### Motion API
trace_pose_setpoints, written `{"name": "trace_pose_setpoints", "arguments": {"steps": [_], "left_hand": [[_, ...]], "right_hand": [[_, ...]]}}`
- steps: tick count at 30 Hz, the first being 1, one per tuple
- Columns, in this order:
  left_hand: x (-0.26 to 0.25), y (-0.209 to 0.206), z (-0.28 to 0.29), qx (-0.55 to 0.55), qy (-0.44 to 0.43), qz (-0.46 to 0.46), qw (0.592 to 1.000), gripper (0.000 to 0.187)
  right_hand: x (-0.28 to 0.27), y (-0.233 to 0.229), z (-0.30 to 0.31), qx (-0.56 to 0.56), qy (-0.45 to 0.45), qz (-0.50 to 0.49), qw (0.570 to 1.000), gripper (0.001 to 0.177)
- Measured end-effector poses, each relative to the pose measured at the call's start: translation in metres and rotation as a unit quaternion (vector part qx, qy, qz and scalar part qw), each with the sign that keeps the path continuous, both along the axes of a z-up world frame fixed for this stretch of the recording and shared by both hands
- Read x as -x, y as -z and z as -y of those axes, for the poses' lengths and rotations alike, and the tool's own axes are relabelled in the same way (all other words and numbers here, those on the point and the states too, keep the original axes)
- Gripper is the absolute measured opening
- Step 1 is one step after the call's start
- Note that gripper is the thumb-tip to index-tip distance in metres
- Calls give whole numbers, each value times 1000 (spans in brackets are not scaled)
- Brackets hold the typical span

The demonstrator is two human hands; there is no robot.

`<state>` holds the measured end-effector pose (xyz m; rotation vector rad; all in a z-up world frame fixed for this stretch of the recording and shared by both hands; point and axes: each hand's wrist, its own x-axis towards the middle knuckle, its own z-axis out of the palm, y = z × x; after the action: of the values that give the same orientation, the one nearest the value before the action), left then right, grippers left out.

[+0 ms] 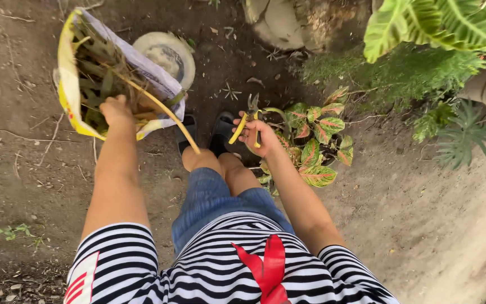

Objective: Prune various outdoor plants using gardening shears and collect the trimmings.

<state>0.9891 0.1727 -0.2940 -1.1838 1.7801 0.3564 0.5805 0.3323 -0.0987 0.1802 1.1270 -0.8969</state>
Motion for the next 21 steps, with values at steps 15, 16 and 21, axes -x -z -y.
{"name": "trace_pose_setpoints", "arguments": {"steps": [15,16,21], "left_hand": [[-30,-69,-4,61,125,-53,989,46],[-34,-71,3,103,115,-91,984,41],[13,-129,29,134,63,-153,977,43]], "right_hand": [[-3,-28,-9,34,67,21,997,60],[-7,-32,-6,51,67,28,996,59],[-20,-48,-16,81,103,40,991,57]]}}
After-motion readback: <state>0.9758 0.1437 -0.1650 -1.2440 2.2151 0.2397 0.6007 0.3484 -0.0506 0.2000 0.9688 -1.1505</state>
